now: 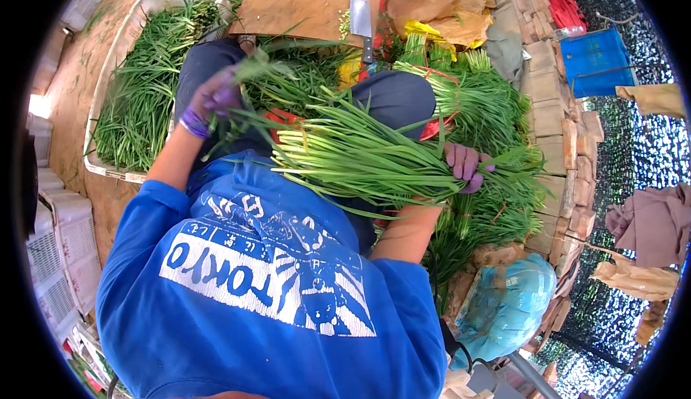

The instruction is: The person bundles bunches of green stalks by hand using red ties, then uses a cleaver to trim the root ends even.

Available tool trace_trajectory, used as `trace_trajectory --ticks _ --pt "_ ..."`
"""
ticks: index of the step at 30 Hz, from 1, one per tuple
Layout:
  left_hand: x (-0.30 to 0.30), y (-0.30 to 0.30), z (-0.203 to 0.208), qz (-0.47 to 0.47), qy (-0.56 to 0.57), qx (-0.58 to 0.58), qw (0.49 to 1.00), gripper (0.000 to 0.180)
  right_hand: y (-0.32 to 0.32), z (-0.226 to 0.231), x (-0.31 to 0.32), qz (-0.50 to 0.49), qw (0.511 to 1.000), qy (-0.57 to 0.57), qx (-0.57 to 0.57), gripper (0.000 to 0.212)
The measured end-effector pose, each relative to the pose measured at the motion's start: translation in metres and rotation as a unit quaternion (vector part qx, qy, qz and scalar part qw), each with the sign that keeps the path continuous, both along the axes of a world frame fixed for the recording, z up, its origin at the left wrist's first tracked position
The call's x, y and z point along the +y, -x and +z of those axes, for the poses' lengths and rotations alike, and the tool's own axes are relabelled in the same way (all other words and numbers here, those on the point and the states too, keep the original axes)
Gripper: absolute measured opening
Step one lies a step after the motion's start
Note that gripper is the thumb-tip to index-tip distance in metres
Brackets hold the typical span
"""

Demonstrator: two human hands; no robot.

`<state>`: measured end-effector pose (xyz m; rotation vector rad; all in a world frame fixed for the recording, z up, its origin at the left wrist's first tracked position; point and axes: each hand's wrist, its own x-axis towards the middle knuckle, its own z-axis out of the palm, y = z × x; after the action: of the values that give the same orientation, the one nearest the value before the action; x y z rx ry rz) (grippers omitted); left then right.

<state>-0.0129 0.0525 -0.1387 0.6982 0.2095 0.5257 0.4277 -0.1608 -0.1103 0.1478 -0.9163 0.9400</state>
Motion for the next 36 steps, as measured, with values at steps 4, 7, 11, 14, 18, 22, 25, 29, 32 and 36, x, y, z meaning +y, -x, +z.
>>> trace_trajectory --ticks 4,7,11,14,18,22,25,29,32,36 --pt "0.014 0.033 0.022 0.169 -0.023 0.226 0.959 0.060 0.000 0.001 0.000 -0.008 1.000 0.009 -0.005 0.031" --pt "-0.026 -0.029 0.022 0.052 -0.025 0.313 0.948 0.065 0.001 0.009 0.007 0.005 0.999 0.013 -0.035 0.031" --pt "-0.082 -0.119 0.005 -0.109 -0.355 0.367 0.853 0.101 0.003 0.020 0.012 0.012 0.999 0.028 -0.034 0.031" --pt "-0.082 -0.124 -0.009 -0.117 -0.365 0.284 0.879 0.098 0.004 0.024 0.007 0.019 0.999 0.020 -0.040 0.031" --pt "-0.070 -0.088 -0.020 -0.066 -0.536 0.324 0.777 0.080 0.004 0.016 -0.004 -0.007 0.997 0.046 -0.054 0.031" --pt "-0.038 -0.040 -0.007 0.031 -0.340 0.394 0.853 0.048 -0.001 0.006 -0.006 0.005 0.999 0.038 -0.022 0.032" --pt "-0.010 -0.017 0.014 0.270 -0.146 0.340 0.889 0.048 -0.003 0.004 -0.006 -0.010 0.999 0.041 -0.032 0.032" --pt "-0.033 -0.046 0.023 0.093 -0.302 0.197 0.928 0.055 0.000 0.007 -0.001 0.002 0.999 0.035 -0.029 0.033" --pt "-0.075 -0.096 0.014 -0.042 -0.412 0.109 0.904 0.065 0.005 0.012 0.002 0.006 0.999 0.037 -0.031 0.033" --pt "-0.068 -0.102 0.010 -0.113 -0.140 0.128 0.975 0.054 0.002 0.013 -0.002 0.003 0.999 0.032 -0.043 0.032"
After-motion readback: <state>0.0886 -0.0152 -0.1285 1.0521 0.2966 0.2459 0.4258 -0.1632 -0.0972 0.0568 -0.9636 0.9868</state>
